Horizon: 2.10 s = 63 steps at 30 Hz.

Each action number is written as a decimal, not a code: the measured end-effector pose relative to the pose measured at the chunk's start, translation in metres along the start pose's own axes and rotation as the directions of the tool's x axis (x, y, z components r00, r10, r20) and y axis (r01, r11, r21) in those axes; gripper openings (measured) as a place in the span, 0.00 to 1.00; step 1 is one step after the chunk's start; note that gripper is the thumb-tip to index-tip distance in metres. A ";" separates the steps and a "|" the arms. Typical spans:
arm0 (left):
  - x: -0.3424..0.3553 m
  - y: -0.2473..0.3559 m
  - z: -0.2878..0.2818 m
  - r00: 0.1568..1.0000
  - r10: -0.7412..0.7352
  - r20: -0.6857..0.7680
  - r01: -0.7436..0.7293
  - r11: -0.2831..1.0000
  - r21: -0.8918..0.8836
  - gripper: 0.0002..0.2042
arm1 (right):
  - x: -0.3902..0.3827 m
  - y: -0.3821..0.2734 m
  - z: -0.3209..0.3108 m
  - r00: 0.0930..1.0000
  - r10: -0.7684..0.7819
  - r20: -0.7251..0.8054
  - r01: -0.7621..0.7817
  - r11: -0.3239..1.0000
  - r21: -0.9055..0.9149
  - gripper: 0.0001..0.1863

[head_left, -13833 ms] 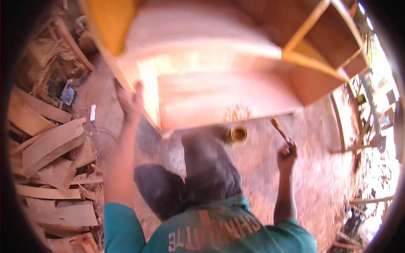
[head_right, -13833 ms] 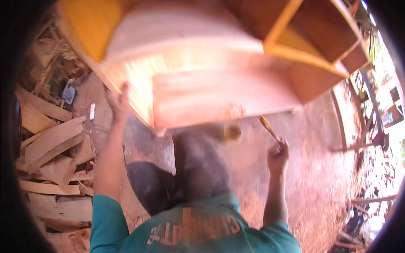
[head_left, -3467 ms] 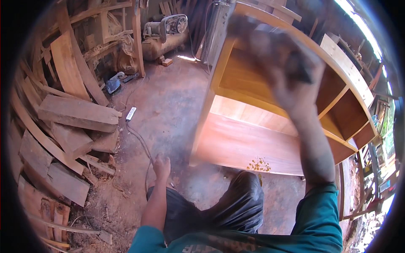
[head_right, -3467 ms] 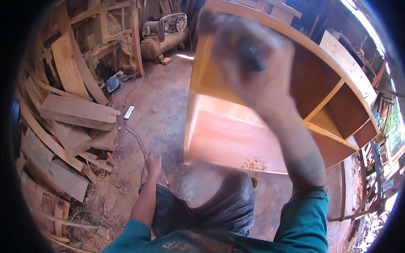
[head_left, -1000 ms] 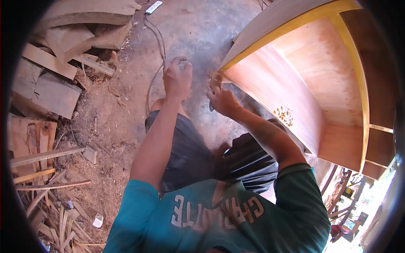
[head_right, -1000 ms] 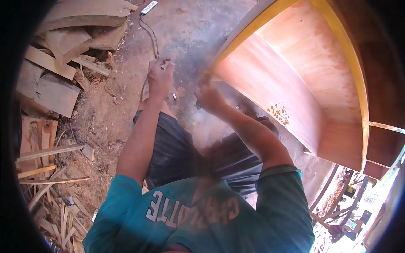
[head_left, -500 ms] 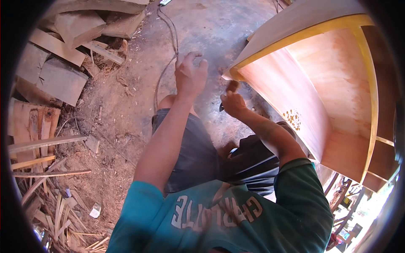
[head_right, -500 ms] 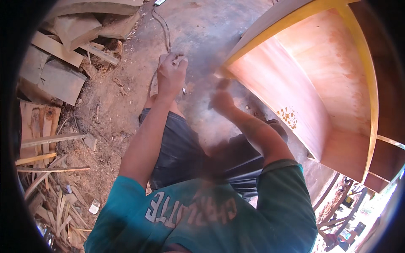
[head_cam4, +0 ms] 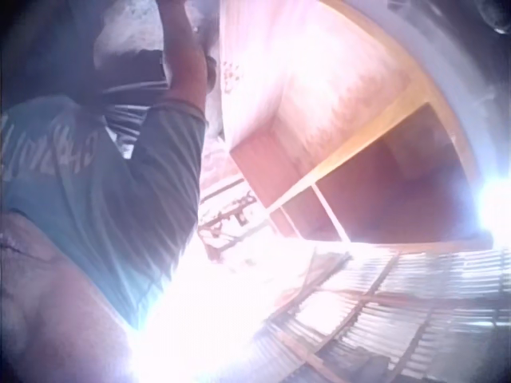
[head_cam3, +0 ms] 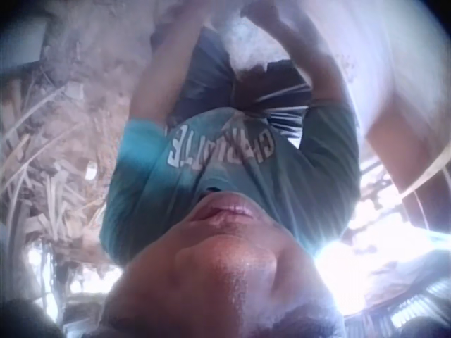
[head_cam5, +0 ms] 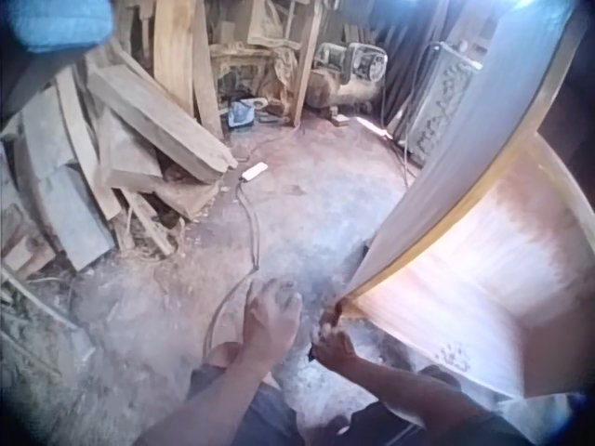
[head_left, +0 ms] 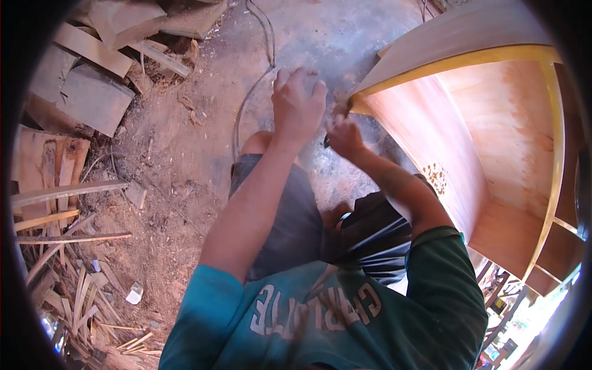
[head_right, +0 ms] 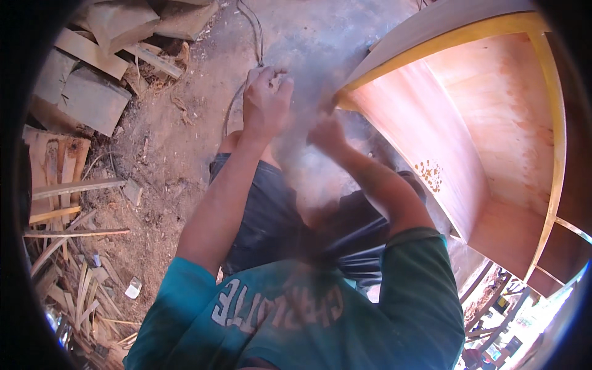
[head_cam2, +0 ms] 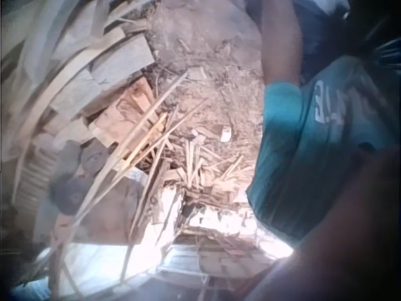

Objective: The person applies a liquid stain to the interior surfaces of a wooden shelf unit using a wide paintbrush, dipping the brush into a small container repeatedly.

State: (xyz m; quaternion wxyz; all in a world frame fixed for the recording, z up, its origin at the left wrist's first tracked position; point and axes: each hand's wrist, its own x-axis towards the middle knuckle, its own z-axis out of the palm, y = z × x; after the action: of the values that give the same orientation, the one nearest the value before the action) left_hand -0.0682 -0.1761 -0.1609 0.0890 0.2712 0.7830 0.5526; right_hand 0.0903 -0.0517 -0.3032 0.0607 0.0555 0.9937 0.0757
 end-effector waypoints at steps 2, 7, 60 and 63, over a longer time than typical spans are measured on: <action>-0.004 0.002 0.002 0.999 -0.035 0.003 0.035 0.999 0.002 0.12 | -0.010 0.013 0.007 0.987 0.083 0.136 -0.096 0.992 0.086 0.07; -0.004 0.002 0.005 1.000 -0.003 -0.007 0.003 1.000 -0.030 0.12 | -0.016 0.017 -0.008 0.963 0.049 0.264 -0.074 0.994 0.086 0.07; 0.011 0.002 0.012 0.992 -0.107 0.068 0.102 0.992 0.078 0.14 | -0.037 0.031 -0.069 0.995 0.102 -0.024 -0.094 0.970 0.226 0.09; 0.013 -0.003 0.019 0.994 -0.076 0.083 0.068 0.992 0.102 0.14 | -0.047 0.034 -0.065 0.996 0.087 0.006 -0.086 0.963 0.254 0.07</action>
State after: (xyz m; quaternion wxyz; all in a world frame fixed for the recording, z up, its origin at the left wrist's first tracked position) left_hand -0.0718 -0.1546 -0.1690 0.1291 0.2704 0.8142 0.4972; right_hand 0.1313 -0.0332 -0.2288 0.0472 0.1062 0.9920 -0.0496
